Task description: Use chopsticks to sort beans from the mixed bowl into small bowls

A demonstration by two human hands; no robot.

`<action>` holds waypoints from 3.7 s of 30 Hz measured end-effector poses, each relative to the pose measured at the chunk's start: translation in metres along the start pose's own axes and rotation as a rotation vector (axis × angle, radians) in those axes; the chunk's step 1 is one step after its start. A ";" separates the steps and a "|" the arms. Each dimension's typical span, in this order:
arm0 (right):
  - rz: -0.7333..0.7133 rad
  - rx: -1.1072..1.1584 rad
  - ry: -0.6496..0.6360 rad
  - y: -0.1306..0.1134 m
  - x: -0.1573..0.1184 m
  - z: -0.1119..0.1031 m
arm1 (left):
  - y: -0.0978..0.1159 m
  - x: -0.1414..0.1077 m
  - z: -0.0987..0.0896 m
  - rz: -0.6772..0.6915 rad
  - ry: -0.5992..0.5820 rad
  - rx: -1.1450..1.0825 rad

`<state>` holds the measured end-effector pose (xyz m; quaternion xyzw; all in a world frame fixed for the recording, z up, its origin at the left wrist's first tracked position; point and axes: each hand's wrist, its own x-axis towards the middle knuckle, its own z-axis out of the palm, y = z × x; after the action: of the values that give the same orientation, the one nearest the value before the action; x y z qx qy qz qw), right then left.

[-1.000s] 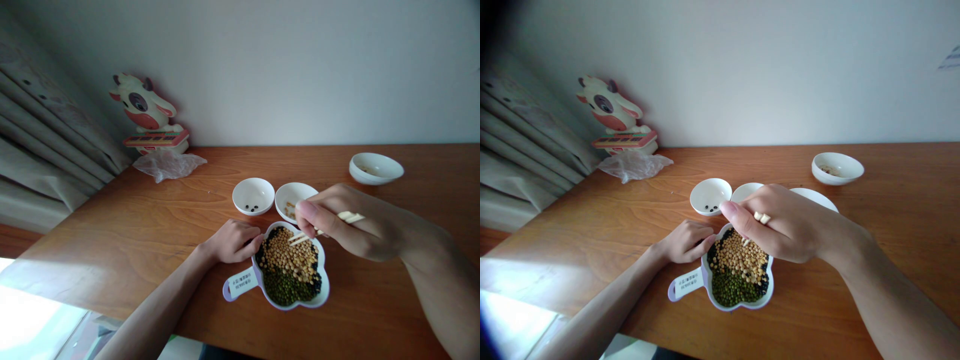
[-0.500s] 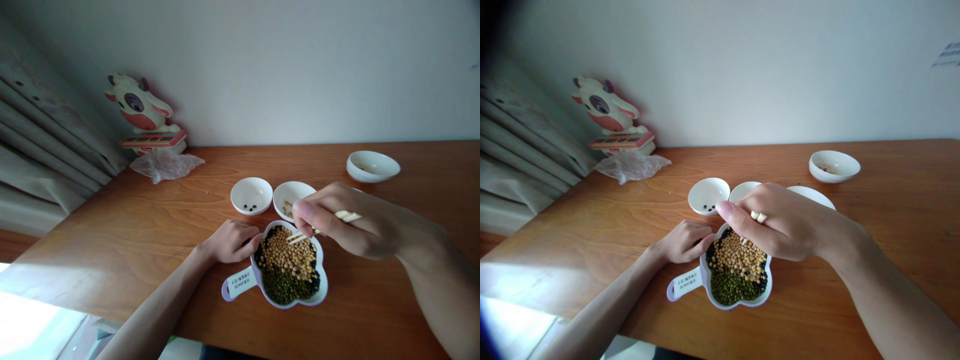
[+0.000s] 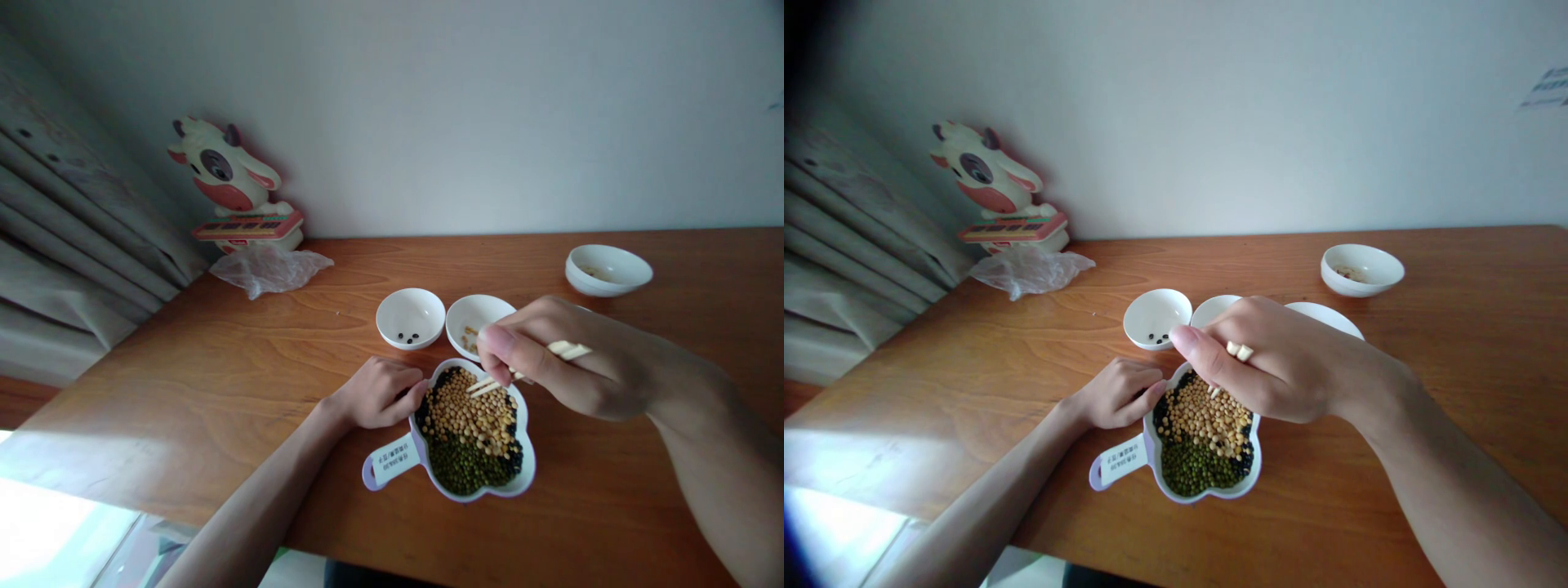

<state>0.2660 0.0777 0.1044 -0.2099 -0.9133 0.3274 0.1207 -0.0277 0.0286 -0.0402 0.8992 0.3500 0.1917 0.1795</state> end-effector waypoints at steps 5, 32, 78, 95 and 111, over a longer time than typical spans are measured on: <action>-0.006 -0.020 0.038 0.001 -0.003 -0.001 | 0.000 0.000 0.000 0.006 0.000 0.003; -0.043 0.041 0.077 0.002 -0.003 -0.005 | 0.000 0.000 0.000 -0.004 -0.013 -0.013; 0.035 0.110 0.029 0.005 -0.009 -0.007 | 0.001 0.000 0.000 -0.024 -0.011 0.033; 0.014 0.076 0.042 0.003 -0.006 -0.004 | 0.000 0.000 0.000 -0.025 -0.022 0.014; 0.067 0.065 0.023 0.005 -0.004 -0.001 | -0.002 0.000 0.001 -0.005 -0.006 -0.003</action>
<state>0.2718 0.0803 0.1018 -0.2404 -0.8931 0.3584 0.1271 -0.0282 0.0294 -0.0421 0.8985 0.3516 0.1889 0.1825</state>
